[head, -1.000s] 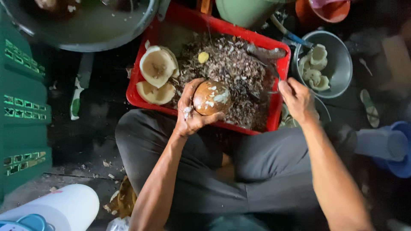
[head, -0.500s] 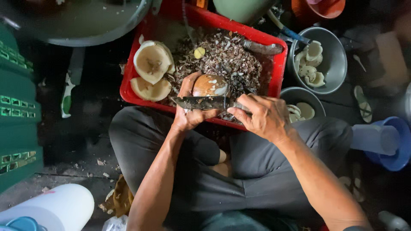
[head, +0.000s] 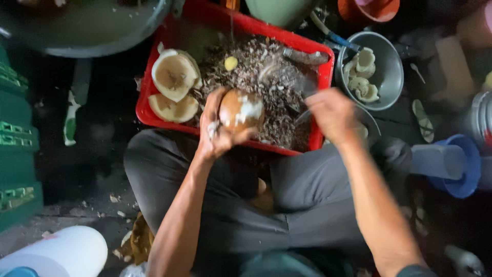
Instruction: The person sits on the floor and uses a knife to trim the dark outer skin off coconuts, rotating each coconut while cutting so the husk scraps fall into a red tray. Trimmed coconuts are set aside and a new untrimmed coconut is taken from a nearby basin.
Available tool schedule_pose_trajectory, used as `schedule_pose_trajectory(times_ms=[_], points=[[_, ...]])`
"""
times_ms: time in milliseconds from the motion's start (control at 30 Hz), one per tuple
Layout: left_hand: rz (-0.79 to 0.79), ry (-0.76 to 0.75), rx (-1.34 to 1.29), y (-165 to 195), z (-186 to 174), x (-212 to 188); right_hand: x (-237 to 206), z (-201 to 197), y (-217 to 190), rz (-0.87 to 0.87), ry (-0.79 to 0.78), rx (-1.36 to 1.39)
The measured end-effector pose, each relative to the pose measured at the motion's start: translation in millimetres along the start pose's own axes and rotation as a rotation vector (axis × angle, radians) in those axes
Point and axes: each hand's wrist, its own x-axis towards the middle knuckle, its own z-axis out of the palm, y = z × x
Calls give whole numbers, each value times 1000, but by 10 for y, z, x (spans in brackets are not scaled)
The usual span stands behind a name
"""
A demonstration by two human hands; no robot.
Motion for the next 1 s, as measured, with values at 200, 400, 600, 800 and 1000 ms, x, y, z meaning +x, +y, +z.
schedule_pose_trajectory(times_ms=[200, 400, 600, 800, 1000], points=[[73, 0, 175, -113, 81, 37, 10, -365, -125, 115, -89, -170], [3, -6, 195, -86, 105, 0, -102, 165, -740, -236, -160, -165], [-194, -32, -333, -10, 148, -7, -58, 269, -568, -159, -151, -159], [-4, -9, -188, -11, 81, -10, 9, 158, -38, 213, -190, -265], [13, -12, -2, -3, 103, 23, -199, 173, -212, 110, -202, 7]])
